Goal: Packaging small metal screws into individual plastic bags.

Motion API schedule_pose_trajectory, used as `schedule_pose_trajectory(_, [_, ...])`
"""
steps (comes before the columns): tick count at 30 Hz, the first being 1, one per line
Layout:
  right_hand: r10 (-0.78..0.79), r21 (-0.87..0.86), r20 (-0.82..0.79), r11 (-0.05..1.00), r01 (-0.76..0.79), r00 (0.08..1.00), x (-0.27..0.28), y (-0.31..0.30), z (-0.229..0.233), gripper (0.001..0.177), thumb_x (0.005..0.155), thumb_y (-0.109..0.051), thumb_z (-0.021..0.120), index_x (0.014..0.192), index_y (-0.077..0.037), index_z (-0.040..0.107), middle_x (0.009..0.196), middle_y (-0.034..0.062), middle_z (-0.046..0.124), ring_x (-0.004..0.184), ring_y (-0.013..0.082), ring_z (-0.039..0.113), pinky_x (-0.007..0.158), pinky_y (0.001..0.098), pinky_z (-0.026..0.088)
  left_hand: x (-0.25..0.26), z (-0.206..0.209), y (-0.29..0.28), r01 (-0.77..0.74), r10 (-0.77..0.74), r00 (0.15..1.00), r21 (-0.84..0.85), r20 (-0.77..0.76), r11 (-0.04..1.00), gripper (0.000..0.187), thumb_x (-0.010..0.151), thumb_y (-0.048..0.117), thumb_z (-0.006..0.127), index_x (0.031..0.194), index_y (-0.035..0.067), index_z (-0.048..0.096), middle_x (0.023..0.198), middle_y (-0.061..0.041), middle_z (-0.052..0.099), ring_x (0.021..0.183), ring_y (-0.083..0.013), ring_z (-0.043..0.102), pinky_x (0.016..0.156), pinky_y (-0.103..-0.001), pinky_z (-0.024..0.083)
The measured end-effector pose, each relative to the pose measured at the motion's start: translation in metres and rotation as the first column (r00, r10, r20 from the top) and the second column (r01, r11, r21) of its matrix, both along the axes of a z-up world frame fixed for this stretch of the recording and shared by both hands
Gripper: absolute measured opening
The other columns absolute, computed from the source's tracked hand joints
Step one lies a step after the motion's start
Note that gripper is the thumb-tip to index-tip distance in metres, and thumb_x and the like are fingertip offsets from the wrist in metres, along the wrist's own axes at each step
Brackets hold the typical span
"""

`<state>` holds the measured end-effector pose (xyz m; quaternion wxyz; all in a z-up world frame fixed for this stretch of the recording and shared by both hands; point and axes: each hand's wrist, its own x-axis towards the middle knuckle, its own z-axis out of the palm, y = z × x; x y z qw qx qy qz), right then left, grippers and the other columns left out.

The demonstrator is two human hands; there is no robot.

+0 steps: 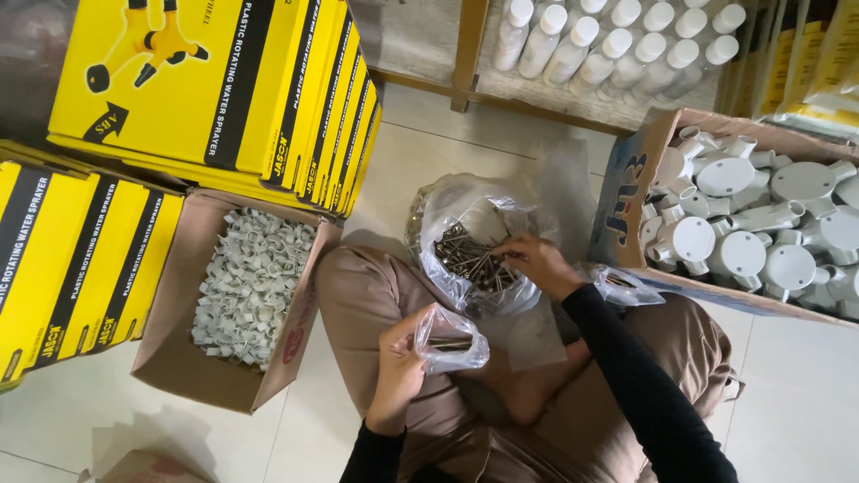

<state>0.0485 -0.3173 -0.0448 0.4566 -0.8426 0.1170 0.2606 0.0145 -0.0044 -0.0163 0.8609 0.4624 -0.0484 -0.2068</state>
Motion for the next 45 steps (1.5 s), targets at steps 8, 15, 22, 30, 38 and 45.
schedule_pose_trajectory(8, [0.122, -0.159, 0.668, 0.987, -0.020, 0.734, 0.003, 0.003, 0.094, 0.024, 0.094, -0.010, 0.072, 0.118, -0.005, 0.074, 0.103, 0.0157, 0.076, 0.092, 0.0403, 0.074, 0.078, 0.0480, 0.061, 0.005, 0.031, -0.029, -0.155, 0.157, 0.987, 0.060, -0.029, 0.986, 0.060, 0.091, 0.034, 0.075, 0.136, -0.004, 0.064, 0.113, -0.023, 0.076, 0.105, -0.0249, 0.070, 0.095, -0.046, 0.055])
schedule_pose_trajectory(15, [0.148, -0.201, 0.771, 0.979, 0.017, 0.620, -0.037, 0.040, 0.267, 0.021, 0.092, -0.009, 0.075, 0.113, -0.013, 0.074, 0.110, 0.0043, 0.077, 0.095, 0.0248, 0.077, 0.082, 0.0366, 0.061, 0.004, 0.094, -0.037, -0.117, 0.098, 0.988, 0.161, 0.123, 0.980, 0.042, 0.095, 0.019, 0.072, 0.134, 0.004, 0.068, 0.107, -0.024, 0.076, 0.091, -0.0274, 0.071, 0.093, -0.043, 0.053])
schedule_pose_trajectory(22, [0.439, -0.310, 0.694, 0.898, -0.313, 0.571, -0.066, 0.077, 0.357, 0.017, 0.087, 0.001, 0.070, 0.104, -0.001, 0.074, 0.099, 0.0149, 0.077, 0.089, 0.0293, 0.079, 0.078, 0.0402, 0.065, -0.016, 0.143, -0.046, -0.054, 0.051, 0.972, 0.009, 0.230, 0.998, 0.051, 0.092, 0.029, 0.077, 0.132, 0.000, 0.069, 0.119, -0.022, 0.075, 0.114, -0.0230, 0.067, 0.104, -0.044, 0.052])
schedule_pose_trajectory(30, [0.714, -0.526, 0.465, 0.698, -0.485, 0.523, -0.078, 0.070, 0.355, 0.028, 0.092, -0.004, 0.065, 0.120, -0.001, 0.068, 0.118, 0.0135, 0.072, 0.108, 0.0255, 0.075, 0.091, 0.0360, 0.059, -0.032, 0.165, -0.046, 0.002, 0.003, 0.961, -0.018, 0.278, 1.000, 0.044, 0.094, 0.026, 0.076, 0.131, 0.001, 0.070, 0.117, -0.016, 0.077, 0.112, -0.0171, 0.064, 0.102, -0.041, 0.053])
schedule_pose_trajectory(38, [0.840, -0.501, 0.278, 0.540, -0.676, 0.466, -0.069, 0.090, 0.350, 0.015, 0.098, -0.007, 0.057, 0.111, -0.002, 0.064, 0.107, 0.0088, 0.065, 0.106, 0.0272, 0.068, 0.092, 0.0395, 0.054, -0.037, 0.164, -0.047, -0.003, 0.005, 0.949, -0.007, 0.316, 1.000, 0.042, 0.092, 0.020, 0.078, 0.128, -0.002, 0.071, 0.109, -0.018, 0.079, 0.107, -0.0171, 0.068, 0.096, -0.040, 0.056])
schedule_pose_trajectory(45, [0.613, -0.320, 0.394, 0.790, -0.523, 0.685, -0.077, 0.109, 0.359, 0.031, 0.096, -0.005, 0.062, 0.127, -0.005, 0.062, 0.105, 0.0136, 0.074, 0.097, 0.0298, 0.076, 0.083, 0.0397, 0.060, -0.032, 0.178, -0.038, -0.044, 0.039, 0.955, 0.009, 0.294, 0.999, 0.044, 0.093, 0.028, 0.077, 0.128, 0.001, 0.072, 0.116, -0.016, 0.078, 0.110, -0.0153, 0.064, 0.101, -0.039, 0.054])
